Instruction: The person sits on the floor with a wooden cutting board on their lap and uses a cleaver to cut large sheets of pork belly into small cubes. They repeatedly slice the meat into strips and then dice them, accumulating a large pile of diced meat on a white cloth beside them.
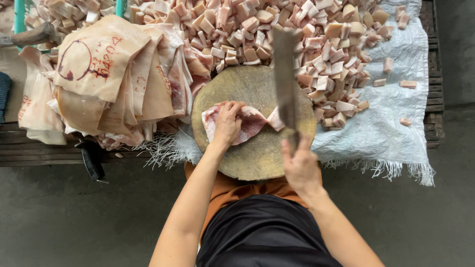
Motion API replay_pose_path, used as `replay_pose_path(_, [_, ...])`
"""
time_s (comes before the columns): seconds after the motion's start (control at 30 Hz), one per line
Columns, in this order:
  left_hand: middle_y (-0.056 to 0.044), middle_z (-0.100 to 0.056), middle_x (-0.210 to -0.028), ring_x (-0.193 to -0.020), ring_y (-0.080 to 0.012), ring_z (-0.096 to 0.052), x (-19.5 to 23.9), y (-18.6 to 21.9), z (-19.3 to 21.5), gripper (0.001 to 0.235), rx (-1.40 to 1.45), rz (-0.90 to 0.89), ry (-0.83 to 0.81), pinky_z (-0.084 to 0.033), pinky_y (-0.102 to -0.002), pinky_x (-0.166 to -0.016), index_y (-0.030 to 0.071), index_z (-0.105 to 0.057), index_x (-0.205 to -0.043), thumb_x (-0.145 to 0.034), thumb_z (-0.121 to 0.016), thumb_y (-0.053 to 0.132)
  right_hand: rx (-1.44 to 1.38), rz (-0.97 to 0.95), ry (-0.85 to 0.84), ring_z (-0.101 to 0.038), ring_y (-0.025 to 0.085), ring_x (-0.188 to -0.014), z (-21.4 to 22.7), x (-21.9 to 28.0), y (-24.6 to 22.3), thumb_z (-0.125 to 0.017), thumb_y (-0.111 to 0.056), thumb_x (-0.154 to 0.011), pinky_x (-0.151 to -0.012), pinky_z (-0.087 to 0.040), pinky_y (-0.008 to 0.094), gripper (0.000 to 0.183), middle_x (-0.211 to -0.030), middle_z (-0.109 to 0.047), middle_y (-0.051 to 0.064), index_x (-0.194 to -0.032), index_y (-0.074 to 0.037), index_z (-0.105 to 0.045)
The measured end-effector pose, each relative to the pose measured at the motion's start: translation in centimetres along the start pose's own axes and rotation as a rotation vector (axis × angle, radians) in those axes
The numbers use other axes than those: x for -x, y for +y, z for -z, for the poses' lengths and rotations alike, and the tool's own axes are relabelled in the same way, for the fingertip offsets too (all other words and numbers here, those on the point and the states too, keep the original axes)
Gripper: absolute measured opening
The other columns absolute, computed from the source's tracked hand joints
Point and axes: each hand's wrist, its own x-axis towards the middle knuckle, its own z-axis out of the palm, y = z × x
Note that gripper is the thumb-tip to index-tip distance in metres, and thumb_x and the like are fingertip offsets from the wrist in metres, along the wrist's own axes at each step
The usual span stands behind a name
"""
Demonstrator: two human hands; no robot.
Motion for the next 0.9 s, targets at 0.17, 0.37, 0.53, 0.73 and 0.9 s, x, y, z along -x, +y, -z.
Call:
replay_pose_path(0.17, [-0.013,-0.063,-0.115,-0.113,-0.0351,-0.058,0.0,-1.2,0.1,0.048,0.028,-0.023,-0.013,-0.048,-0.042,-0.101,0.007,-0.067,-0.122,-0.077,-0.061,-0.008,0.123,-0.051,-0.027,-0.067,0.056,-0.081,-3.8,0.4,3.7,-0.059,-0.028,-0.099,-0.066,-0.054,0.060,0.043,-0.085,-0.067,0.037,-0.127,0.002,-0.047])
replay_pose_path(0.37, [-0.012,-0.066,-0.109,-0.102,-0.0290,-0.065,-0.1,-2.9,0.7,0.045,0.152,0.121,-0.095,-0.052,-0.039,-0.093,0.009,-0.067,-0.123,-0.080,-0.062,-0.003,0.077,-0.056,0.009,-0.068,0.053,-0.082,-0.1,0.6,4.2,-0.061,-0.031,-0.096,-0.066,-0.055,0.057,0.042,-0.081,-0.069,0.032,-0.129,-0.006,-0.053])
replay_pose_path(0.53, [-0.018,-0.064,-0.116,-0.110,-0.0349,-0.062,-2.6,-0.1,-3.9,0.047,0.065,0.080,-0.143,-0.049,-0.042,-0.097,0.009,-0.063,-0.130,-0.084,-0.070,0.003,0.100,-0.115,-0.009,-0.071,0.048,-0.074,2.0,-0.1,2.6,-0.061,-0.033,-0.099,-0.065,-0.054,0.055,0.038,-0.074,-0.069,0.028,-0.125,-0.006,-0.055])
replay_pose_path(0.73, [-0.015,-0.052,-0.137,-0.101,-0.0420,-0.071,-5.1,0.2,-0.7,0.057,0.213,0.546,-0.223,-0.055,-0.050,-0.080,0.018,-0.053,-0.146,-0.091,-0.063,0.008,0.025,-0.103,-0.091,-0.075,0.040,-0.065,1.0,-0.1,-0.4,-0.056,-0.032,-0.099,-0.056,-0.058,0.051,0.037,-0.071,-0.070,0.023,-0.123,-0.004,-0.050])
replay_pose_path(0.9, [-0.022,-0.059,-0.125,-0.112,-0.0401,-0.064,-2.5,-2.1,-0.5,0.050,-0.058,0.177,-0.134,-0.052,-0.043,-0.096,0.007,-0.061,-0.128,-0.079,-0.073,0.003,0.286,0.004,-0.190,-0.070,0.039,-0.064,-1.6,-1.3,-0.2,-0.055,-0.031,-0.105,-0.054,-0.054,0.049,0.039,-0.070,-0.069,0.023,-0.127,-0.001,-0.045])
